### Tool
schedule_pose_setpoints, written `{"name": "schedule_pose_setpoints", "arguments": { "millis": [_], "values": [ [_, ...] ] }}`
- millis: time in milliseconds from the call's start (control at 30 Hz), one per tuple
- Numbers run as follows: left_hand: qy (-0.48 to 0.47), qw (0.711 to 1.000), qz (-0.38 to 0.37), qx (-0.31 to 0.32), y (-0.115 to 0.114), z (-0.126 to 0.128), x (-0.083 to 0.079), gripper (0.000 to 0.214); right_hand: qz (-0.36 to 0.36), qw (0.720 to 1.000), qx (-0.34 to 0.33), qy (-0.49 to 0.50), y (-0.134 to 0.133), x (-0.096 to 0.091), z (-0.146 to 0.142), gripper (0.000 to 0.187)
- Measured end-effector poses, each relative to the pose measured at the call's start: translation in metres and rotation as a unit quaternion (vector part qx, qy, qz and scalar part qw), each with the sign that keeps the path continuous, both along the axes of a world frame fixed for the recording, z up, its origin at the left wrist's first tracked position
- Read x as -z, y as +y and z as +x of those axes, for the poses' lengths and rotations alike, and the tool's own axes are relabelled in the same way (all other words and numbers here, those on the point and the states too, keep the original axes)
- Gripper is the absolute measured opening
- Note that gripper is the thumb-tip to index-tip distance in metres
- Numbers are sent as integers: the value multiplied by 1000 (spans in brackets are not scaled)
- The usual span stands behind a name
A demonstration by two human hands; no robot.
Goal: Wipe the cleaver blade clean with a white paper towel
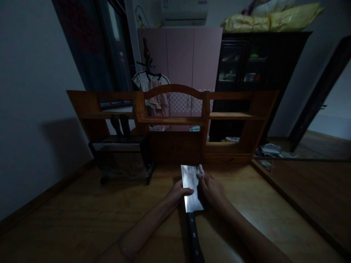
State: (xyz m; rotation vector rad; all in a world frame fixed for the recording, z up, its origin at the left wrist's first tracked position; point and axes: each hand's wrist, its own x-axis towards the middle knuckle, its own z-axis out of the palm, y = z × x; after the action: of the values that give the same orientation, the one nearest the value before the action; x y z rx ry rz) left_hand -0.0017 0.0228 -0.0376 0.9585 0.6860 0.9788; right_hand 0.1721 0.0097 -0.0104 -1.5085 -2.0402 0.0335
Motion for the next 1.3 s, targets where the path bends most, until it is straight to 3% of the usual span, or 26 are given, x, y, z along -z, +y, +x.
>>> {"name": "schedule_pose_setpoints", "arguments": {
  "millis": [100,233,400,500,667,933,1100,1300],
  "values": [
    [-14,1000,-4,6,1,-3,0,42,28,999,-1,16,1,0,1,44],
    [-4,1000,-6,7,3,-3,0,40,69,993,-75,53,0,-2,-4,43],
    [17,1000,24,-3,4,-1,4,42,42,981,-180,59,-12,-12,-15,42],
    [53,997,55,-13,2,1,6,39,25,976,-211,56,-18,-16,-20,42],
    [57,996,68,-23,0,4,2,43,10,979,-197,53,-15,-11,-17,42],
    [11,999,-17,-39,7,5,4,38,8,990,-138,32,-7,-8,-10,42],
    [12,999,-23,-47,7,3,5,33,0,990,-110,88,-2,-3,-6,44],
    [31,999,17,-27,3,1,6,37,69,983,-81,151,10,10,5,47]
  ]
}}
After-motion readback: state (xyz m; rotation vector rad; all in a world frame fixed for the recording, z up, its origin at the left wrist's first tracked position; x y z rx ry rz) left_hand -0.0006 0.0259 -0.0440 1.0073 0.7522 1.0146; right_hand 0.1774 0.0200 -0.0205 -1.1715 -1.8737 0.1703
